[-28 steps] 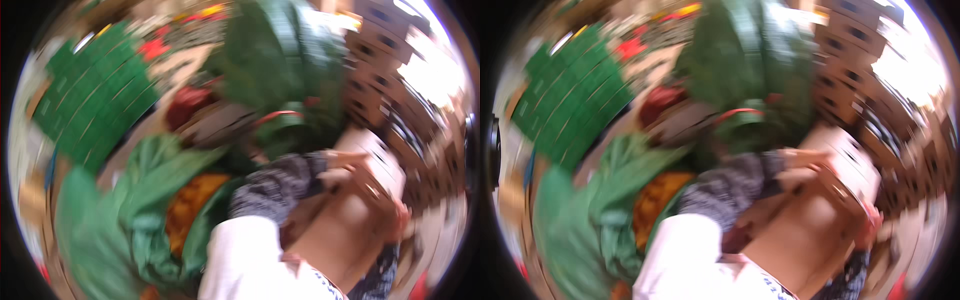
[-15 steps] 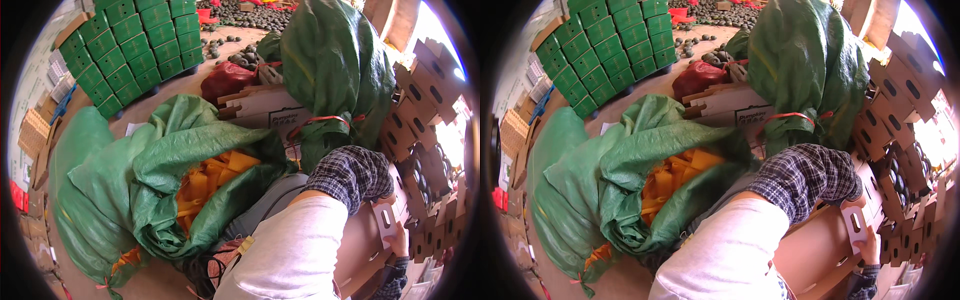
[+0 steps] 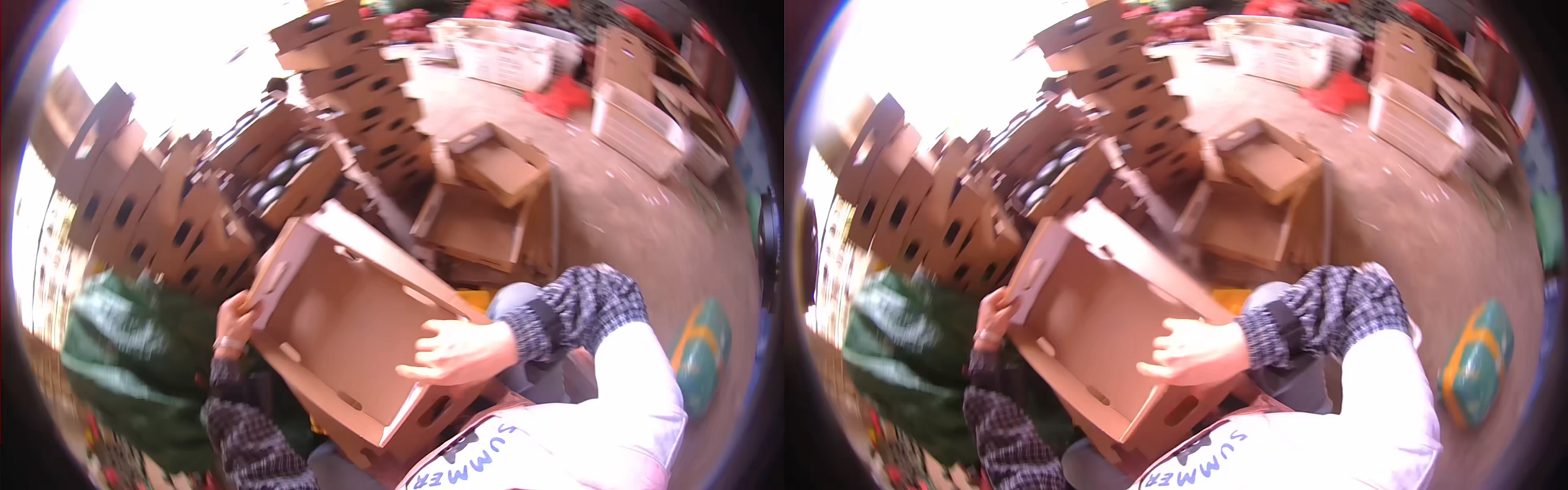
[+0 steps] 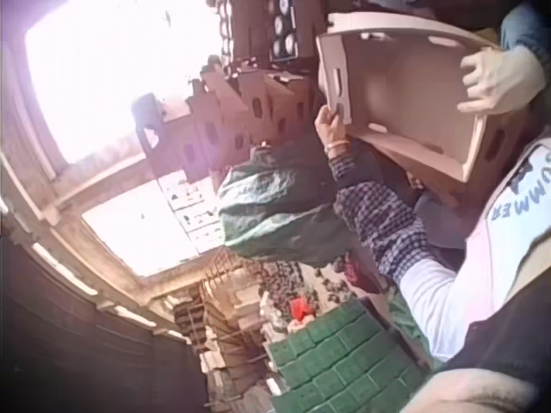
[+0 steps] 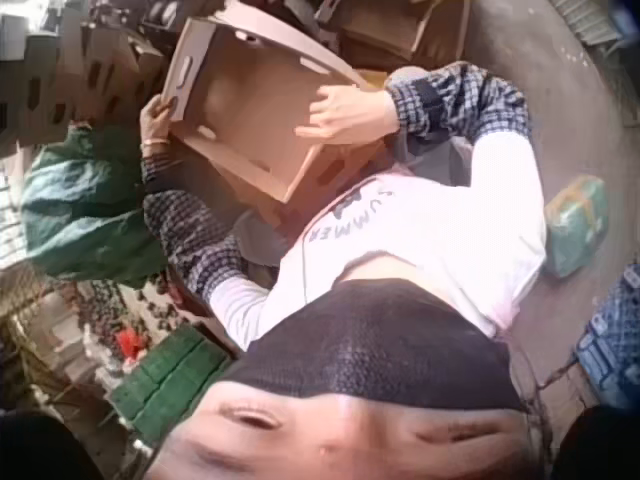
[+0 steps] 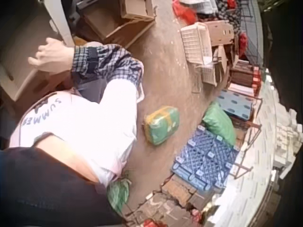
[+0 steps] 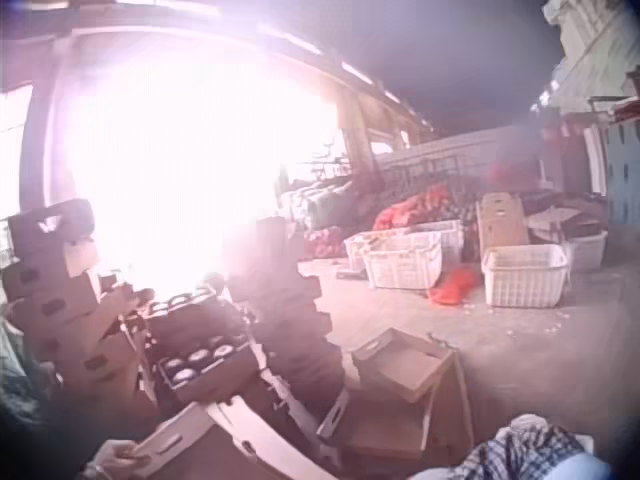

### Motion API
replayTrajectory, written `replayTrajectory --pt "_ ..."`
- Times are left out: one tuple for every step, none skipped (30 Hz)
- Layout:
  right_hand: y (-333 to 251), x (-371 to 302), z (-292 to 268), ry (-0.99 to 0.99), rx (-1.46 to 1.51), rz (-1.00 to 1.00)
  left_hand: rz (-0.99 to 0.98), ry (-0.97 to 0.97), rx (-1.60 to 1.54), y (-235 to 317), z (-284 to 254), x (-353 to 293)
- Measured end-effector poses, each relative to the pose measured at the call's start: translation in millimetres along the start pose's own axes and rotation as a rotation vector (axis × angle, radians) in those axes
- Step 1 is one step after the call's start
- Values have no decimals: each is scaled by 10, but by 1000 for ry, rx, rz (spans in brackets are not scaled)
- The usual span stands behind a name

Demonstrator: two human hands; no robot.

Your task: Assembling cardboard boxes and packing small pumpkins into them.

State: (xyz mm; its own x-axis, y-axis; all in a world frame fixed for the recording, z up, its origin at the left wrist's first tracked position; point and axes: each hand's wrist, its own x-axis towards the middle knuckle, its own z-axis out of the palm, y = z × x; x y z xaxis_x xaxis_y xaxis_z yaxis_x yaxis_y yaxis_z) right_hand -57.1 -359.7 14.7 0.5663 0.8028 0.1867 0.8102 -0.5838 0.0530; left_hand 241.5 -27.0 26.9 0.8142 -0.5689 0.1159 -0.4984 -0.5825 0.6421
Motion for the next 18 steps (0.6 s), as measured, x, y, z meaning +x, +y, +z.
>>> replayTrajectory --pt "-61 -62 170 121 -162 95 -24 44 -97 33 6 -47" --pt "-3 -97 181 122 -162 122 37 166 -203 130 8 -92" --pt "94 -182 173 117 -165 134 111 285 -277 234 26 -99" --pt "219 -349 177 170 -197 195 57 290 -508 586 178 -130" --pt "350 -498 156 226 -233 241 -7 304 -734 894 336 -212" --pt "495 -607 134 210 -238 274 -12 291 -608 856 368 -341" --pt "664 -764 140 210 -248 272 -17 276 -485 745 402 -530" --pt "851 -875 160 219 -231 276 -43 231 -360 507 410 -740" --pt "1026 -1069 220 171 -189 319 -163 151 -289 759 526 -912" --pt "1208 -1167 246 169 -105 310 -47 171 89 289 508 -1207" --pt "1388 -1327 340 110 3 352 -155 141 152 236 592 -1414" --pt "1541 -1429 465 89 76 383 -297 138 127 150 681 -1607" --pt "1699 -1511 629 38 134 402 -352 147 202 142 745 -1750" --pt "1821 -1553 814 13 118 410 -400 120 -5 305 797 -1784" --pt "1895 -1568 979 -67 54 468 -439 103 -212 431 815 -1793" --pt "1962 -1646 1181 -64 15 508 -343 123 -201 258 895 -1905" --pt "2055 -1832 1433 -83 -54 577 -365 165 -200 105 1009 -1971" --pt "2035 -1889 1512 -199 -103 645 -457 231 -211 100 1077 -2011"
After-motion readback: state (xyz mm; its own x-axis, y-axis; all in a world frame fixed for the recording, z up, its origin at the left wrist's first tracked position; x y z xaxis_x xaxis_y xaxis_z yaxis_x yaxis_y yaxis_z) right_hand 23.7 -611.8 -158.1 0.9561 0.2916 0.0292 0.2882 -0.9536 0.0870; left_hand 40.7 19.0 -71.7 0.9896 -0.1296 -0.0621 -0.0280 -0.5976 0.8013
